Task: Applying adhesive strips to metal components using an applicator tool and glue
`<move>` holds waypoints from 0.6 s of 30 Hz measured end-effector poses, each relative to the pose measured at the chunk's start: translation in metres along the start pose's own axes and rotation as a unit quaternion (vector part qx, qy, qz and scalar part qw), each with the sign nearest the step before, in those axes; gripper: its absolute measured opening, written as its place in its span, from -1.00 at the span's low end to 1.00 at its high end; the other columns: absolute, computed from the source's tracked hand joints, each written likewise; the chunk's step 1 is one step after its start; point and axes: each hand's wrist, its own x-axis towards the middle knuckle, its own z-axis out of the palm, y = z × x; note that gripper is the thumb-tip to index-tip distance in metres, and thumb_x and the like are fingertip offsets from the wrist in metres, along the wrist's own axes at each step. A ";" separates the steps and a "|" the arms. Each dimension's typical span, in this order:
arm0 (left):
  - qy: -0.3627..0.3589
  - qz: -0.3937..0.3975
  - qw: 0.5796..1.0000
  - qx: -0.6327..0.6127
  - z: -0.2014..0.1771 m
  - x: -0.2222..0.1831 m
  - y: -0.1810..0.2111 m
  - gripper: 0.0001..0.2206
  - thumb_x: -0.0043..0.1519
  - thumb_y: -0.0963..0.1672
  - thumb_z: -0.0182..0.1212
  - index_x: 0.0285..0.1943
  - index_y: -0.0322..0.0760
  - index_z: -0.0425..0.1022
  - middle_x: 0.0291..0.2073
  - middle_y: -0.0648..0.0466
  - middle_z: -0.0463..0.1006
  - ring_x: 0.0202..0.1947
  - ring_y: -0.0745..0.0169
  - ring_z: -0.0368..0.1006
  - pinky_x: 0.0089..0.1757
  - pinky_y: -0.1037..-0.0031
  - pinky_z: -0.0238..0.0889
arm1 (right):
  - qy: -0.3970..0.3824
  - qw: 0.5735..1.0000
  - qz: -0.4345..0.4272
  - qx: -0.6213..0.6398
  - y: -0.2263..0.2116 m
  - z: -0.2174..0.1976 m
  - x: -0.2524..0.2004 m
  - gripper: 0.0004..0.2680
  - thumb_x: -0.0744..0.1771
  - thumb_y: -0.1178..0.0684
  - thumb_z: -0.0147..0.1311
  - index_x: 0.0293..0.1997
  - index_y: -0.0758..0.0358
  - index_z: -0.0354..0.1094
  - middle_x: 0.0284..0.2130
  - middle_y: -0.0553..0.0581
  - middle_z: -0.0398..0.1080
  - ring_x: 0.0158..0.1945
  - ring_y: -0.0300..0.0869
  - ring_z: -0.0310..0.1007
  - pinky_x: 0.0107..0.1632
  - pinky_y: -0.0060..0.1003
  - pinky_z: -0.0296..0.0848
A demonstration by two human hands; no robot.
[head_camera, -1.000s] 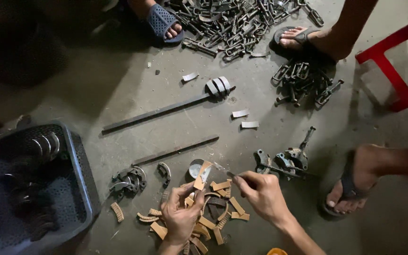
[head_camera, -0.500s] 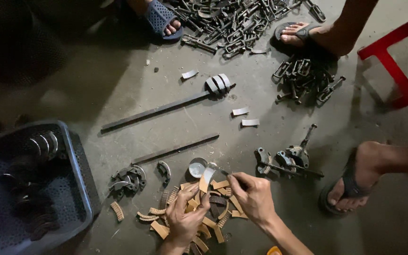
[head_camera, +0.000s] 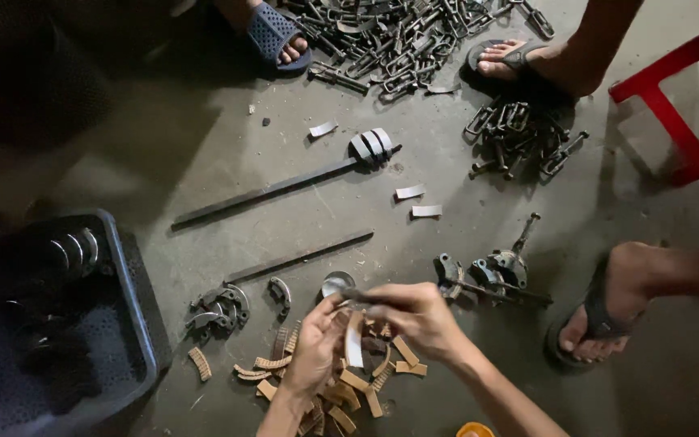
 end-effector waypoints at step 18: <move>0.131 0.334 0.838 0.412 0.013 -0.018 0.000 -0.76 0.15 -0.22 0.35 -0.01 -0.41 0.54 -0.32 -0.03 0.74 -0.52 0.32 0.70 -0.56 0.73 0.65 | 0.135 0.978 0.151 -0.047 -0.004 0.002 0.001 -0.86 0.32 0.17 0.14 -0.13 0.36 0.60 -0.58 0.14 0.56 -0.62 -0.25 0.42 -0.61 -0.44 0.35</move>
